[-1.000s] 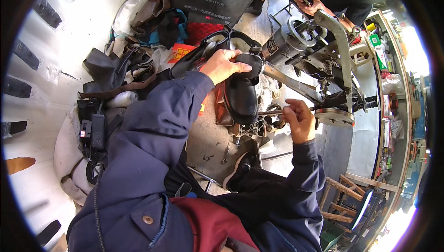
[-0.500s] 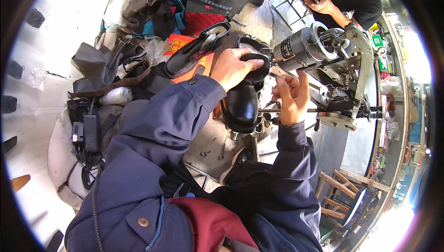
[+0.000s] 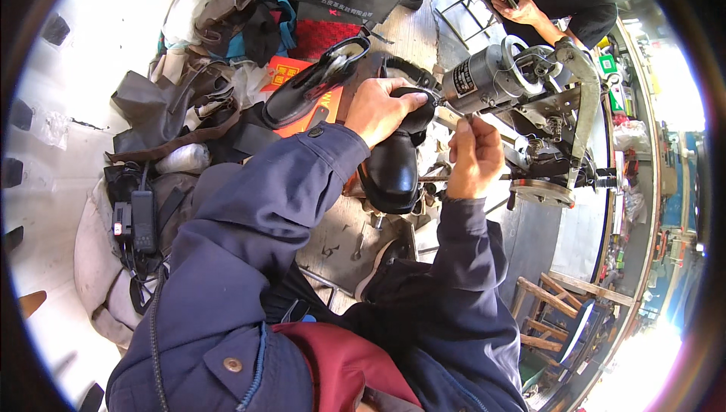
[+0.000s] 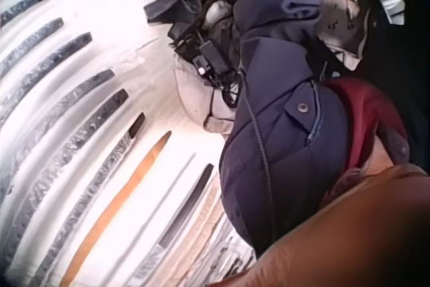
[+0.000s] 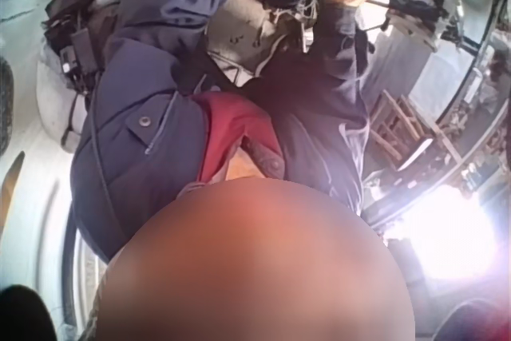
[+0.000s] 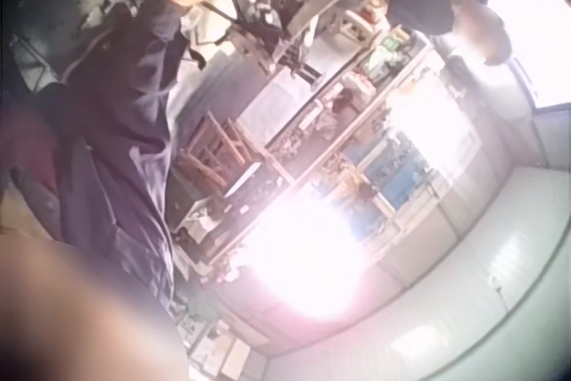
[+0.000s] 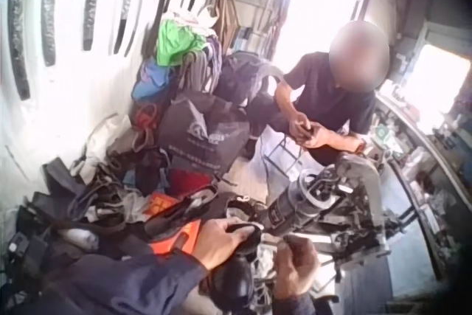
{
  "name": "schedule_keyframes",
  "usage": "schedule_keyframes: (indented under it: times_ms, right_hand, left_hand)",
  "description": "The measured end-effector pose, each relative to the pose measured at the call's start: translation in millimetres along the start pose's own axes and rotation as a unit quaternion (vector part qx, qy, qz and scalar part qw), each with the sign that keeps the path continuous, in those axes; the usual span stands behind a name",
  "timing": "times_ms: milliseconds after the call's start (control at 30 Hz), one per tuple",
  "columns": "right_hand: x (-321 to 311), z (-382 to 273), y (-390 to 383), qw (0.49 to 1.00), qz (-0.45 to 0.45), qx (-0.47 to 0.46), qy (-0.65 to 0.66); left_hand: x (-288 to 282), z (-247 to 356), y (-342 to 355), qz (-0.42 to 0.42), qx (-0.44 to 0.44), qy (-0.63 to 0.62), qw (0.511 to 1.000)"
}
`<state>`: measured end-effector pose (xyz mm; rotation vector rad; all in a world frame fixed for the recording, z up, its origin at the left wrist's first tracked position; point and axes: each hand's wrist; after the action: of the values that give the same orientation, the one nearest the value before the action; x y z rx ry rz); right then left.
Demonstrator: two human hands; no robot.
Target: The person operates a heavy-duty sewing machine to stitch a black boot held in the machine's arm. They guide the boot around the rotating arm while the needle sews the seam, adjusting the boot's position as needed.
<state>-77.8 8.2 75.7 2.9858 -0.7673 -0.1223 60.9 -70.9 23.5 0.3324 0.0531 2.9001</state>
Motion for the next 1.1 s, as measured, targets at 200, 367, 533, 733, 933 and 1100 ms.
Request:
schedule_keyframes:
  times_ms: [200, 367, 533, 733, 933, 1100]
  right_hand:
    - [15.1, -5.0, -38.1, 0.953, -0.166, -0.155, -0.201]
    - [-0.2, -14.9, -35.9, 0.939, -0.241, -0.054, -0.238]
    - [-84.1, -0.9, -14.8, 0.951, -0.141, 0.046, -0.27]
    - [-236.9, 43.3, 19.6, 0.919, 0.06, 0.184, -0.345]
    - [-278.0, 94.6, 37.2, 0.874, 0.05, 0.225, -0.427]
    - [-242.4, 96.0, 27.4, 0.922, 0.075, 0.234, -0.299]
  left_hand:
    - [2.5, -3.0, -1.1, 0.024, 0.058, 0.046, 0.997]
    - [3.7, -11.8, 4.0, 0.032, 0.071, 0.075, 0.994]
    - [-1.0, -9.3, 9.4, -0.015, 0.08, 0.107, 0.991]
    - [-0.2, -0.1, 8.3, -0.023, 0.031, 0.036, 0.999]
    - [2.5, 3.6, 10.4, -0.004, 0.005, -0.058, 0.998]
    - [3.5, 9.3, 6.4, -0.015, -0.004, -0.061, 0.998]
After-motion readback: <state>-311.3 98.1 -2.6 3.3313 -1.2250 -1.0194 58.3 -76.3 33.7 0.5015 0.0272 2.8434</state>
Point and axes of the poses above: each hand's wrist, its own y-axis towards the middle knuckle, its own x-axis out of the palm, z = x × y, and after that the axes turned 10 degrees about x, right-handed
